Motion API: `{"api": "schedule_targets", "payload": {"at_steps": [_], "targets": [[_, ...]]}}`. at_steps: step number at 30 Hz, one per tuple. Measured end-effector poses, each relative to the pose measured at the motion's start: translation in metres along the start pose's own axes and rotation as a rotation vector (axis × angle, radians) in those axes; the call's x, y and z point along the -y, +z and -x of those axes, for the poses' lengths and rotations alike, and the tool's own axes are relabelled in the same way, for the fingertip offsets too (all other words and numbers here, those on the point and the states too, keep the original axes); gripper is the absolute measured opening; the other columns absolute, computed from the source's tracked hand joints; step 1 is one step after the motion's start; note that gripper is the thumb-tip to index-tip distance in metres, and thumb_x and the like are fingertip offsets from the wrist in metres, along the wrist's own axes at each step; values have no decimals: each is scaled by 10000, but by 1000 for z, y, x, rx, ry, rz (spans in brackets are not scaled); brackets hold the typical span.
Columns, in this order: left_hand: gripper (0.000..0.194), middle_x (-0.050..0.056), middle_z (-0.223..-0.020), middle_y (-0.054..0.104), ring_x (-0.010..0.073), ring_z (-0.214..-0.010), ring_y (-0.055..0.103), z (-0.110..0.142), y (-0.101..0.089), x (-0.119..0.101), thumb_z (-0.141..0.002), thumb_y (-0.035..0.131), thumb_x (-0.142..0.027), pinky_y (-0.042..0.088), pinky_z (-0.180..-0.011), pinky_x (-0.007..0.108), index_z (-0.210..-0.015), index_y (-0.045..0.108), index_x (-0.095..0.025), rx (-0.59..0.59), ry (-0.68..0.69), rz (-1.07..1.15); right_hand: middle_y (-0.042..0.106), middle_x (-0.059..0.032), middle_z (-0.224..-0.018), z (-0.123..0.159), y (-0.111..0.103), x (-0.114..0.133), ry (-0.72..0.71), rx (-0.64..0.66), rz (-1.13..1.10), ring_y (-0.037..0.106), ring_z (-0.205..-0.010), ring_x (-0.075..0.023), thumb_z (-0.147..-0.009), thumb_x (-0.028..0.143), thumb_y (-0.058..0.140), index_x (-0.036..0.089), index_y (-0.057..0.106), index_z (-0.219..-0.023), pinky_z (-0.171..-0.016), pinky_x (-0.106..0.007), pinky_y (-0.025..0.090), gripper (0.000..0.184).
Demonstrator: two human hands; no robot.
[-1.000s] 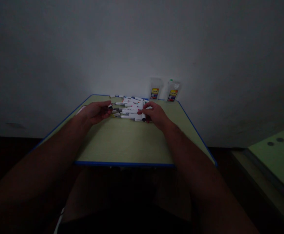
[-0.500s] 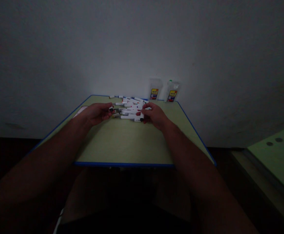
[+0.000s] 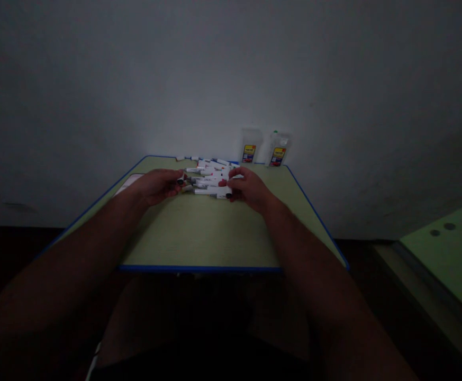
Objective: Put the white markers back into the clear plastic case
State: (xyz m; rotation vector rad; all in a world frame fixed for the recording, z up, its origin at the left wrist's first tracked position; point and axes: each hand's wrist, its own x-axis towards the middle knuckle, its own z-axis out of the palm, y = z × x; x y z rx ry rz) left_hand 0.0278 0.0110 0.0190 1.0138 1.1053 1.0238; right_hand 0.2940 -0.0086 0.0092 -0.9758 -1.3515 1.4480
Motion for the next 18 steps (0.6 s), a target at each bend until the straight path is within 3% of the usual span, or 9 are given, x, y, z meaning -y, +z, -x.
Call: {"api": "schedule_targets", "payload": {"at_steps": [6, 18], "targets": [[109, 113, -640, 681, 88, -433, 568, -2, -1, 2, -879, 657, -113, 470, -414, 167, -782, 705, -101, 15, 0, 20, 753, -56, -952, 0, 0, 0, 1, 5, -9, 611, -546, -115, -681, 146, 711, 232, 462, -1001, -460, -233, 523, 414], [90, 118, -697, 711, 80, -438, 582, 1, 0, 0, -859, 665, -62, 483, -420, 156, -788, 714, -89, 30, -12, -2, 750, -105, -1000, 1, 2, 2, 38, -41, -36, 640, -592, -140, -724, 89, 685, 206, 432, -1290, -477, -252, 549, 630]]}}
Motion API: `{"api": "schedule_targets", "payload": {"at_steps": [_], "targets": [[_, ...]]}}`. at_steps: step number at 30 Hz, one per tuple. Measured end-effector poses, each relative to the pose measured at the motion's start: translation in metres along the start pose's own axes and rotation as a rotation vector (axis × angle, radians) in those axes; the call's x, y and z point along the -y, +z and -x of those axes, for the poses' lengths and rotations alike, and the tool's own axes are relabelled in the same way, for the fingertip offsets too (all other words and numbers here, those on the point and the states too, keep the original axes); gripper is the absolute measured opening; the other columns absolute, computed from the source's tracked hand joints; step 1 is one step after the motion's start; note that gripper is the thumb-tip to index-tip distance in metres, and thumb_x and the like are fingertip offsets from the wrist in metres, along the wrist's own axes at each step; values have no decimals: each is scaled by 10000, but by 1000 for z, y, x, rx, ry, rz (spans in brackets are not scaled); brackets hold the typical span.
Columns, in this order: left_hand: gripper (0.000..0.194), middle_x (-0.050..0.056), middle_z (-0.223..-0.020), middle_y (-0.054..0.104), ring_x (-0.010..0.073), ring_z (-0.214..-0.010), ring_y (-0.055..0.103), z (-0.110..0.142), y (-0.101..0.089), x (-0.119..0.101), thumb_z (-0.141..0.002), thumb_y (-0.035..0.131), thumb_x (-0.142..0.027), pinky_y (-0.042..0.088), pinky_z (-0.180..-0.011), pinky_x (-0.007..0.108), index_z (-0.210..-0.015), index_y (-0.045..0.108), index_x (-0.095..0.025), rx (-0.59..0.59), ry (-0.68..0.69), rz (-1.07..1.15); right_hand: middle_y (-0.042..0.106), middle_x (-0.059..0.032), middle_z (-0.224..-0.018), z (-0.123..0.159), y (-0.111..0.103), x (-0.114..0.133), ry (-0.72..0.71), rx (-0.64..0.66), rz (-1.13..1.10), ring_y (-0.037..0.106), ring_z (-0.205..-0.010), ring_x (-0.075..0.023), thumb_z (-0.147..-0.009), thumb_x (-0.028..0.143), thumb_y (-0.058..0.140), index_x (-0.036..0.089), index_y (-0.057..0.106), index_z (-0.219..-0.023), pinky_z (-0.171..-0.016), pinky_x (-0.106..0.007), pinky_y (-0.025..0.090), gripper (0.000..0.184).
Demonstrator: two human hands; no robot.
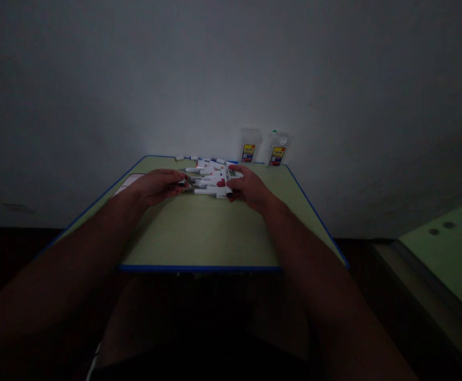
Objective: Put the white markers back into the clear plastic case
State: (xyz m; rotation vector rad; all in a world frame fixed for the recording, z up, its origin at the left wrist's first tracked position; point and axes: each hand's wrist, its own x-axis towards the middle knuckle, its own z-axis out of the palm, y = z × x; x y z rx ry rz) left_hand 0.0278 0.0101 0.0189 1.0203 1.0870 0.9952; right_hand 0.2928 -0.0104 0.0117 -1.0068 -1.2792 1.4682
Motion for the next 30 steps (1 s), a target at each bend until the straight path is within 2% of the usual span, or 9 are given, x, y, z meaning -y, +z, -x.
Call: {"api": "schedule_targets", "payload": {"at_steps": [7, 15, 25, 30], "targets": [[100, 117, -707, 716, 71, -449, 577, -4, -3, 2, -843, 682, -53, 483, -435, 148, -755, 682, -100, -6, 24, 14, 747, -106, -1016, -3, -4, -3, -29, 20, 3, 651, -621, -145, -748, 108, 704, 179, 524, -1259, -472, -254, 555, 547], [183, 88, -650, 695, 63, -430, 539, 0, 1, -1, -874, 637, -72, 456, -421, 141, -701, 663, -128, -20, 15, -33, 749, -112, -960, -2, -2, -1, -7, 48, 19, 627, -570, -109, -768, 97, 692, 129, 651, -1094, -469, -221, 549, 330], [135, 94, -675, 701, 67, -441, 559, 1, 1, -1, -853, 679, -86, 467, -425, 146, -727, 640, -113, -3, 22, -47, 755, -96, -916, -2, 0, 0, 21, 20, 24, 635, -556, -117, -750, 90, 695, 131, 649, -1098, -473, -231, 550, 354], [120, 73, -677, 701, 64, -460, 560, 0, 0, 0, -851, 685, -97, 461, -443, 150, -743, 635, -120, -22, 25, -65, 753, -86, -866, -2, 0, 0, 25, 19, 49, 621, -543, -107, -750, 88, 692, 111, 676, -1003, -465, -219, 538, 255]]}}
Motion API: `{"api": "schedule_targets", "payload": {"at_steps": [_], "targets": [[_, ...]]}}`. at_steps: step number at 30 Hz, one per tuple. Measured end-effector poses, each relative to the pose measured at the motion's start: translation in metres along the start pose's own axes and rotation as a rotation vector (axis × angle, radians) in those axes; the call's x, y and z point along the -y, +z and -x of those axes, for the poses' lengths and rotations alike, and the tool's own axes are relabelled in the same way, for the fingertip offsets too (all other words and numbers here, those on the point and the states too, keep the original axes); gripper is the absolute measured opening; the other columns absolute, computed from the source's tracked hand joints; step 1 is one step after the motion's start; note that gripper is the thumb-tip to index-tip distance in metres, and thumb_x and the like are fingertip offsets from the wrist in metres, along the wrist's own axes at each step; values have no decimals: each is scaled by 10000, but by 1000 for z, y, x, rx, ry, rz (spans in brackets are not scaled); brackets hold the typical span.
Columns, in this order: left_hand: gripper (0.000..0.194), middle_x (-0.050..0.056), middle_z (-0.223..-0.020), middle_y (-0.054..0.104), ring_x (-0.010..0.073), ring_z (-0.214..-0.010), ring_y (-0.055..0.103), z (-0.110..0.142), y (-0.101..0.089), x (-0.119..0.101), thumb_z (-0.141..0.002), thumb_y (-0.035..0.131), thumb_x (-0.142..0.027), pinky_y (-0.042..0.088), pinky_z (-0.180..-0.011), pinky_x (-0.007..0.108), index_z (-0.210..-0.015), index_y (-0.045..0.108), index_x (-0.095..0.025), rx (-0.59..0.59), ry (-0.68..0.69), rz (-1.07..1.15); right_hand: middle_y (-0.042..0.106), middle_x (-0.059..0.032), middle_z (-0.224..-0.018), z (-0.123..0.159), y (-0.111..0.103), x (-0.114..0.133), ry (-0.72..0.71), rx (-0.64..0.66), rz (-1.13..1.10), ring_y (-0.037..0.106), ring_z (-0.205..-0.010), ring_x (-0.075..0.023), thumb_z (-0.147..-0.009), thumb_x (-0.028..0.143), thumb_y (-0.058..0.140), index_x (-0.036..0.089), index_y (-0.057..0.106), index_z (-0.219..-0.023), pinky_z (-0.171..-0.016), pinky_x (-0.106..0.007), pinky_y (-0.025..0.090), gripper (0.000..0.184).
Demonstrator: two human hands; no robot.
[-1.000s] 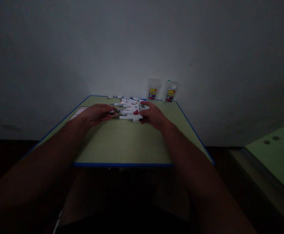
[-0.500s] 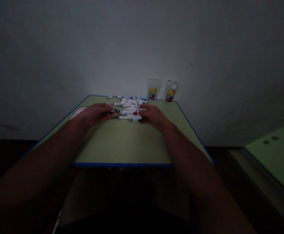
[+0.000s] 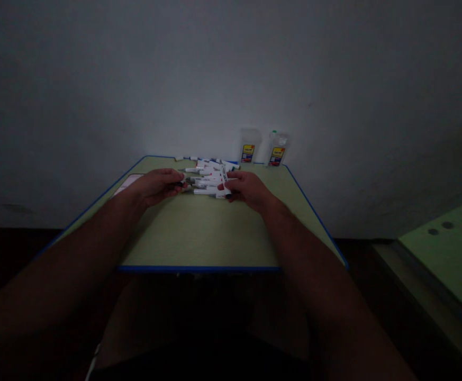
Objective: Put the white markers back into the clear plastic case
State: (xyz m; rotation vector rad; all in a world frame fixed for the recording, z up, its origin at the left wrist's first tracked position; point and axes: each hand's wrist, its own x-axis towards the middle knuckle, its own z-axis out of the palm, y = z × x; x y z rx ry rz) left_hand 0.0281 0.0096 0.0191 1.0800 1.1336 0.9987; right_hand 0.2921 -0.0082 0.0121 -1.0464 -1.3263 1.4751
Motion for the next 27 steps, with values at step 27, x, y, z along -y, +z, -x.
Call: {"api": "schedule_targets", "payload": {"at_steps": [27], "targets": [[100, 43, -647, 650, 86, -470, 529, -4, -1, 3, -741, 650, -42, 434, -440, 189, -785, 639, -131, 1, 51, 47, 627, -10, -568, -11, -9, -8, -90, -227, 104, 482, -427, -70, -772, 170, 718, 131, 645, -682, -394, -191, 426, 122]]}}
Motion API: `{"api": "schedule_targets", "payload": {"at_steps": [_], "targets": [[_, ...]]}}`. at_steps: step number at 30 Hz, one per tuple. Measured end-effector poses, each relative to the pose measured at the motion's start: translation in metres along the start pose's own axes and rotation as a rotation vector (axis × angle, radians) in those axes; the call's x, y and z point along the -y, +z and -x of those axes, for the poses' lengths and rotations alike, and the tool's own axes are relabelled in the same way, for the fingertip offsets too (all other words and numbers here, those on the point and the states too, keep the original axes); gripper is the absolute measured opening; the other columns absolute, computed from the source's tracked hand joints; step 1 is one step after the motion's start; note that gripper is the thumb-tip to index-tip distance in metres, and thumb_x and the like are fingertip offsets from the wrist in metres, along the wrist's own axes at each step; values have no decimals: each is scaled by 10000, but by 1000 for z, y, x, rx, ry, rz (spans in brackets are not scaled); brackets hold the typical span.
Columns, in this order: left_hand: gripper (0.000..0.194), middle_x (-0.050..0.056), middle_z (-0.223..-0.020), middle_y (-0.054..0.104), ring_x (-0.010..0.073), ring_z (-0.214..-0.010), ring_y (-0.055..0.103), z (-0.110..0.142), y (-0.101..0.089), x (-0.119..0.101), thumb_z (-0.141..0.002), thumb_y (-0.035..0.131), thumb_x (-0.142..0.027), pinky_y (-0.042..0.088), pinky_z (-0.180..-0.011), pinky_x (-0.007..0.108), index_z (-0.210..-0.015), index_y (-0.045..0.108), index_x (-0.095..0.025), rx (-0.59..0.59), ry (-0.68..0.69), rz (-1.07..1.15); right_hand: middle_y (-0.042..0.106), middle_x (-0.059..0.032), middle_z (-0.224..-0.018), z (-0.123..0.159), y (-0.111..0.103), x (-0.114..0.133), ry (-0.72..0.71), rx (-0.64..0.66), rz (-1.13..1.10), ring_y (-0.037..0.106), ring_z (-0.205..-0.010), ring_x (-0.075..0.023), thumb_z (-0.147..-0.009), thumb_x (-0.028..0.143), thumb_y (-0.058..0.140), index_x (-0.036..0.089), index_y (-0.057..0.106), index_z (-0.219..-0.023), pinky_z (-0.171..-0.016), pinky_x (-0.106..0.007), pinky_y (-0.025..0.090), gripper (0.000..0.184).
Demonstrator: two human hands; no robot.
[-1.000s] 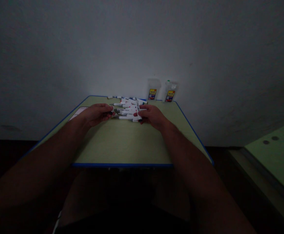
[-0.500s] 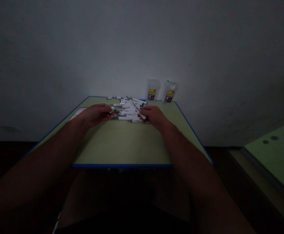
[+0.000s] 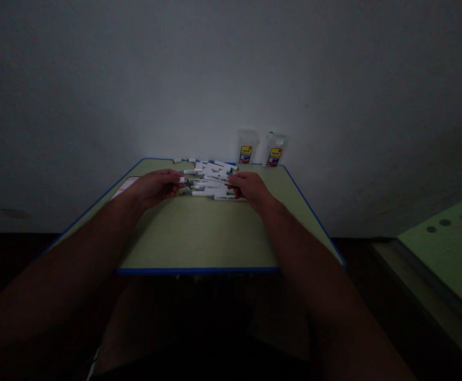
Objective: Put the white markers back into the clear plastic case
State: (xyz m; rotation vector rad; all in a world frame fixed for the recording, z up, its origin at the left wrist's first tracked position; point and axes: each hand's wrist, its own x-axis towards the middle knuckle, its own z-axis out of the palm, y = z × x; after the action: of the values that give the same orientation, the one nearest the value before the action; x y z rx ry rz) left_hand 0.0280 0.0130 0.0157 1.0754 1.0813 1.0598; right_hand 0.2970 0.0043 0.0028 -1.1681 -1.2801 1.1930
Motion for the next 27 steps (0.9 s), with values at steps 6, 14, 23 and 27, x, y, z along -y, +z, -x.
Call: {"api": "schedule_targets", "payload": {"at_steps": [6, 14, 23, 27], "targets": [[86, 36, -650, 647, 77, -483, 525, -2, 0, 3, -771, 657, -53, 437, -445, 183, -778, 644, -137, 19, 3, -28, 681, -38, -638, 0, 1, 0, -12, 15, 5, 506, -455, -75, -760, 162, 738, 138, 645, -717, -411, -197, 444, 106], [38, 59, -711, 683, 90, -546, 553, -1, 2, 6, -795, 688, -105, 452, -485, 198, -811, 682, -139, 26, 6, -112, 680, -32, -632, 5, 4, 2, -29, 36, 66, 491, -441, -67, -765, 145, 727, 137, 648, -700, -416, -197, 430, 103], [47, 57, -719, 689, 91, -553, 552, 3, 5, 6, -780, 704, -110, 448, -504, 210, -807, 685, -143, 67, 25, -129, 684, -38, -640, 7, 5, 3, -24, 53, 80, 497, -457, -69, -767, 139, 720, 147, 651, -688, -429, -198, 432, 105], [86, 53, -717, 688, 92, -547, 559, 3, 6, 6, -754, 739, -120, 444, -497, 211, -807, 675, -139, 89, 36, -142, 682, -34, -629, 7, 5, 2, -21, 52, 90, 498, -451, -69, -753, 137, 720, 145, 652, -689, -425, -196, 427, 94]]}}
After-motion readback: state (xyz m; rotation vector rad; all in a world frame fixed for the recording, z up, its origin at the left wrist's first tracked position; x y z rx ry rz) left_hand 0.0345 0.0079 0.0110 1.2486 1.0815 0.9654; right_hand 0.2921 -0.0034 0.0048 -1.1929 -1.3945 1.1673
